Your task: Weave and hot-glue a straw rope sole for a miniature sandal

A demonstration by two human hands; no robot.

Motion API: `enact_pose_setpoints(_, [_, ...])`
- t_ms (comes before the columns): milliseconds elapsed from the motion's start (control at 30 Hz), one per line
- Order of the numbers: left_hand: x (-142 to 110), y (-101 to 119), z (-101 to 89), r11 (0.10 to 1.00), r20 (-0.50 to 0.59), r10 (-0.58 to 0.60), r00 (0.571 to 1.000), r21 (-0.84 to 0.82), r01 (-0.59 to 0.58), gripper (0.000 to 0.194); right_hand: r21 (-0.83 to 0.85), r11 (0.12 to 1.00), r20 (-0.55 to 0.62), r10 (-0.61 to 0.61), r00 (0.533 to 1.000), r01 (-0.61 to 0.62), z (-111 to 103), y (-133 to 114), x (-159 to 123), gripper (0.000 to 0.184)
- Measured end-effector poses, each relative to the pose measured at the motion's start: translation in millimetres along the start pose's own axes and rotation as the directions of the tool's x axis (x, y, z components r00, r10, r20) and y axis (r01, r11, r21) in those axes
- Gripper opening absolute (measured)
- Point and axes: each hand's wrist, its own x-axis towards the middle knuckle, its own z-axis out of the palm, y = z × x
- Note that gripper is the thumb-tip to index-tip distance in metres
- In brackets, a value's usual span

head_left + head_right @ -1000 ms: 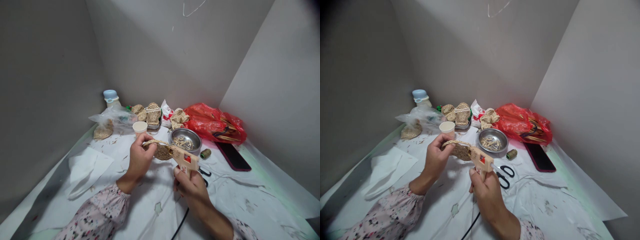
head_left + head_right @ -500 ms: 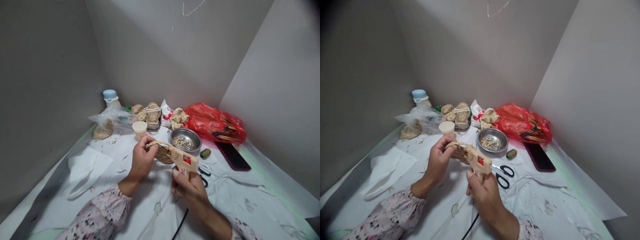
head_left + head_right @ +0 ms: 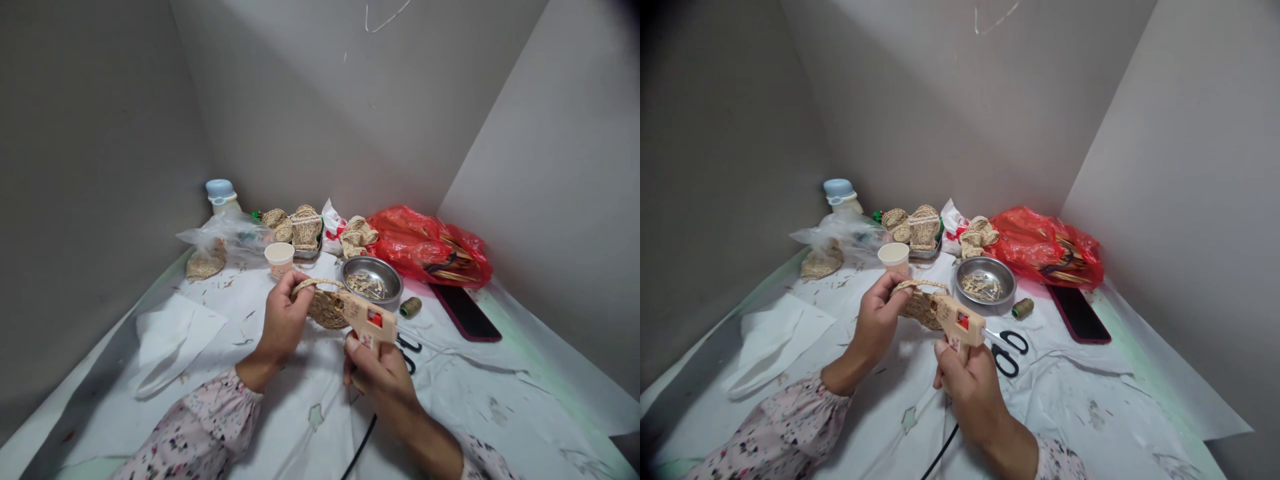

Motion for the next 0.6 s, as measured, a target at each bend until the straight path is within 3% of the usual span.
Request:
enact_pose_setpoints(267, [3.7, -3.0, -2.5, 0.999, -0.024, 0.017, 1.0, -0.042, -0.018, 0.009, -0.093, 0.996, -0.021, -0.01, 1.0, 0.008, -2.4, 1.0, 3.3, 0.042])
enact_pose_setpoints(600, [2.8, -0.6, -1.6, 0.999, -0.017, -0.004, 1.0, -0.036, 0.003, 0.01, -0.069, 0.998, -0.021, 0.011, 1.0, -0.013, -1.8, 0.3, 1.8, 0.039])
